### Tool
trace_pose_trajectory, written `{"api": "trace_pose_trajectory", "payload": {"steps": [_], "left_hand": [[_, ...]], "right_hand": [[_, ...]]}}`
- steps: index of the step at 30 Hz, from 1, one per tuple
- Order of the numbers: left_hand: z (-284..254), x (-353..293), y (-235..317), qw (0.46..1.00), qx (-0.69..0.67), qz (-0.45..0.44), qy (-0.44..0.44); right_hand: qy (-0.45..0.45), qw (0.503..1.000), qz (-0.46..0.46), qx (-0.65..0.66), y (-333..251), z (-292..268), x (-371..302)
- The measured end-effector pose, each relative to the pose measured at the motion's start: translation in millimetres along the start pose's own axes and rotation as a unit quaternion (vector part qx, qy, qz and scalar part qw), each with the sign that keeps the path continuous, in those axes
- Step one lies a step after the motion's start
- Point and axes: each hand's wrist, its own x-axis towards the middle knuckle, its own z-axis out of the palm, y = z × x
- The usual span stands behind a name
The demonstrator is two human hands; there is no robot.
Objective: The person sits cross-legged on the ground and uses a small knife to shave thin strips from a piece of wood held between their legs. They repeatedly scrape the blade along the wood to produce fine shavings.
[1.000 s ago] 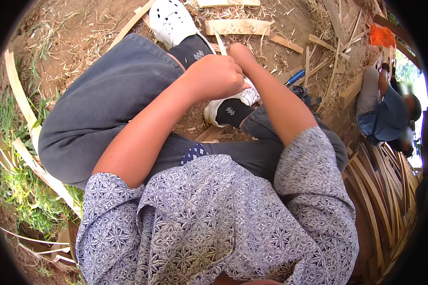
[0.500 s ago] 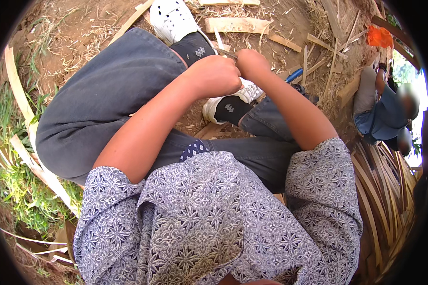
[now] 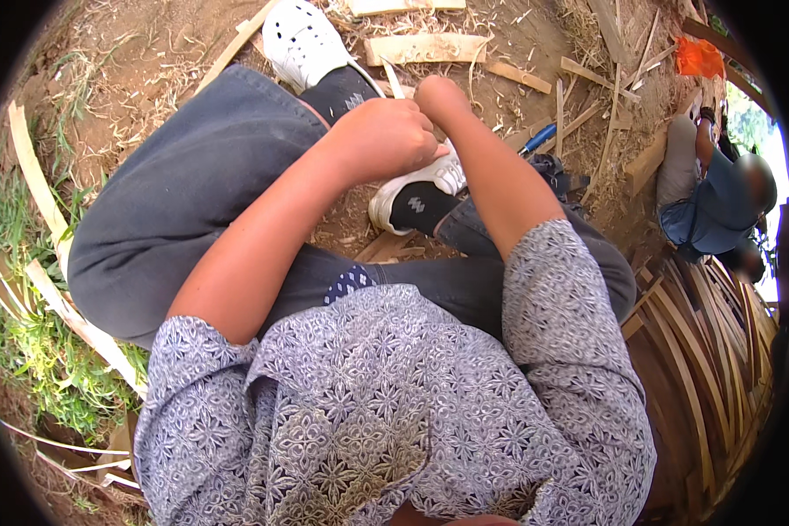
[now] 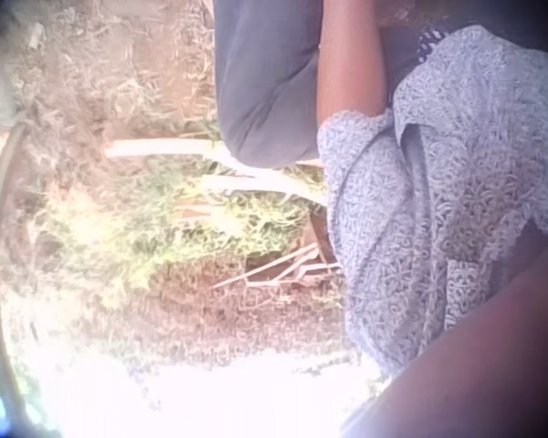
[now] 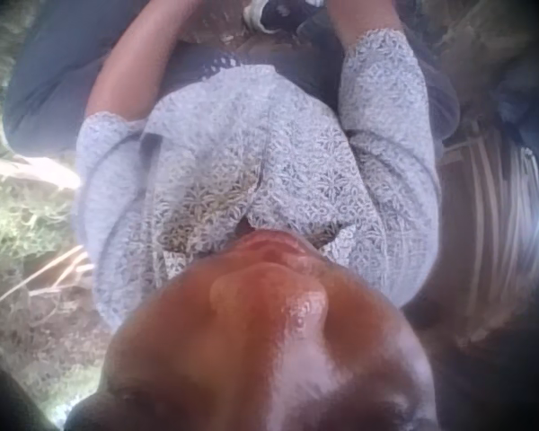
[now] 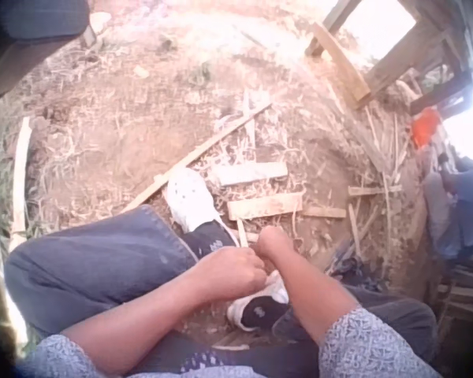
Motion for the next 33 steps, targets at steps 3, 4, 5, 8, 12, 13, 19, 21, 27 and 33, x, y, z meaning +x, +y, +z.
{"api": "trace_pose_trajectory", "payload": {"steps": [3,4,5,8,12,13,19,21,27,33], "left_hand": [[-0.9,-0.6,3.5,1.000,-0.010,-0.013,0.008],[-0.2,-0.4,2.7,1.000,-0.011,-0.009,0.007],[-0.2,-1.9,3.4,1.000,-0.011,-0.008,0.008],[1.7,-1.8,1.0,1.000,-0.009,-0.001,0.011],[1.8,-2.1,1.7,1.000,-0.018,0.000,0.010],[1.3,-2.4,1.0,1.000,-0.014,0.002,0.012],[0.5,2.2,0.5,0.999,-0.020,0.007,0.024],[-0.9,1.3,-0.1,1.000,-0.017,-0.001,0.025],[-3.1,-0.5,0.3,1.000,-0.016,-0.009,0.012],[0.5,-2.5,-1.0,1.000,-0.016,-0.009,-0.004]], "right_hand": [[-0.001,0.999,0.000,0.033,-0.1,13.0,12.5],[0.000,0.999,-0.017,0.051,1.4,14.6,14.6],[0.000,0.997,-0.036,0.068,-0.1,14.2,13.9],[-0.032,0.994,-0.101,0.040,-5.7,-15.5,-29.6],[-0.044,0.988,-0.146,-0.008,5.8,-20.7,-49.9],[-0.048,0.987,-0.155,-0.025,4.3,-24.8,-49.2],[-0.027,0.996,-0.076,-0.048,2.9,-2.6,11.4],[-0.050,0.998,-0.007,-0.023,-11.0,-13.5,8.6],[0.002,0.992,-0.118,-0.050,-13.6,-5.0,8.9],[-0.061,0.983,-0.165,-0.058,1.3,-31.8,-39.3]]}}
